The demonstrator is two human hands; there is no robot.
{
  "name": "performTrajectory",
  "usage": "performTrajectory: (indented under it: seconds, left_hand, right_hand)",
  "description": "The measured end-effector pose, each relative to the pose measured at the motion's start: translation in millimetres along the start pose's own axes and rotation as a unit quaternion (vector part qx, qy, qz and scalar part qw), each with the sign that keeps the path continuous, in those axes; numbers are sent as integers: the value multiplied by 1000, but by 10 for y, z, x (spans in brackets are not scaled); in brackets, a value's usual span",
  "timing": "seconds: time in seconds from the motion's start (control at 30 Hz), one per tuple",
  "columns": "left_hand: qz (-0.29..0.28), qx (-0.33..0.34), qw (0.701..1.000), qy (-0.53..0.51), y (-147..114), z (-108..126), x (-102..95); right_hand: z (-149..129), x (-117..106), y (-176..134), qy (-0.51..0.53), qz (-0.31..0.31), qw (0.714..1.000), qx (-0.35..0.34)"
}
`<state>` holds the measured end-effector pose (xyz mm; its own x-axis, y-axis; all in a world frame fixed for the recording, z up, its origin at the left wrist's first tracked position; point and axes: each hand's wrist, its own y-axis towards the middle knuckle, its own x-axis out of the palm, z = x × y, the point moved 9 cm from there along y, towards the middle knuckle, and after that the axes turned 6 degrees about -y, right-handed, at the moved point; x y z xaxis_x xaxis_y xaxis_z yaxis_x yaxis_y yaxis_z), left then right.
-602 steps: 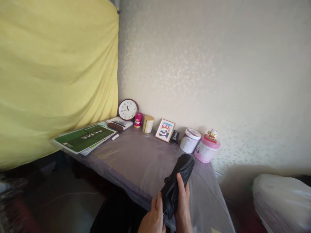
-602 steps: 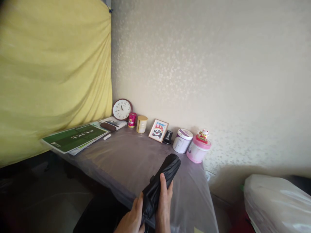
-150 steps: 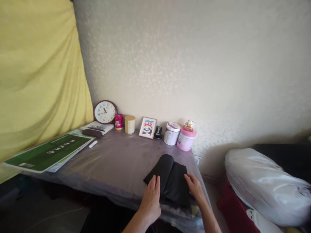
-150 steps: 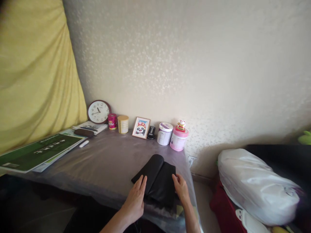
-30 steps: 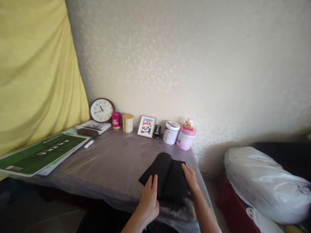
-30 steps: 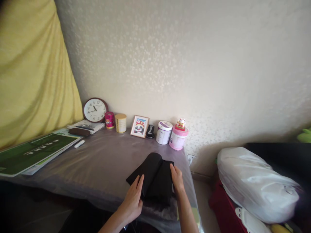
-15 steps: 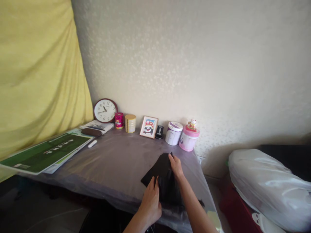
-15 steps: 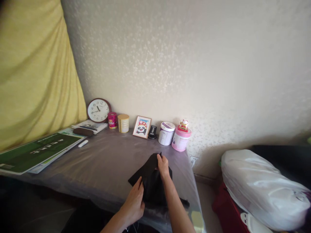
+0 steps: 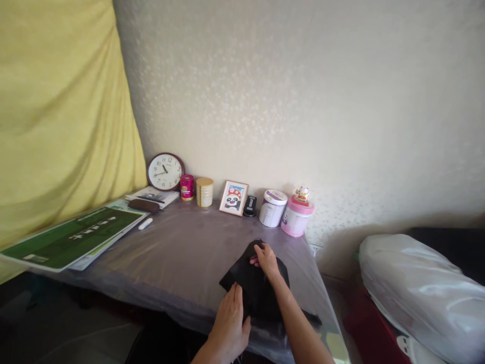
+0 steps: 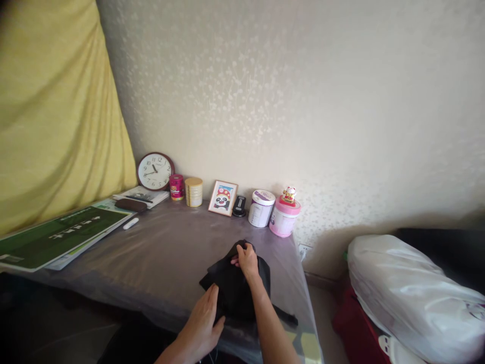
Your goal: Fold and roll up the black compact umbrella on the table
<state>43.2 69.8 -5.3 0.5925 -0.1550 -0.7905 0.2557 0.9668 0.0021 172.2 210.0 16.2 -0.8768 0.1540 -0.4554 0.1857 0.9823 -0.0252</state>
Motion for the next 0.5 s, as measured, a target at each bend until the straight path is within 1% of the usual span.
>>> performTrajectory:
  seconds: [0.1,0.17,0.23,0.3,0.37,0.5]
  left_hand:
    - [67,6,997,29,-104,7,-112]
    - [98,41,993,53,-144,107,-160]
    - [92,107,988,70,-145,264,-129]
    - [68,160,982,79,-113,374,-47]
    - [48,163,982,80,-47,368,37]
    - [17,116,990,80,56,243,158]
  right_hand:
    - [-72,69,-42,-17,-28,998,-45]
    - [-160,78,-99,-55,-31,994,-87]
    - [-260,76,-183,-96,-30,987,-129]
    - [-356,77,-288,-125,-31,977,-169]
    - [-447,84,-412,-149,-32,963,-221]
    - [-533,89,-628,-190,-21,923,-335]
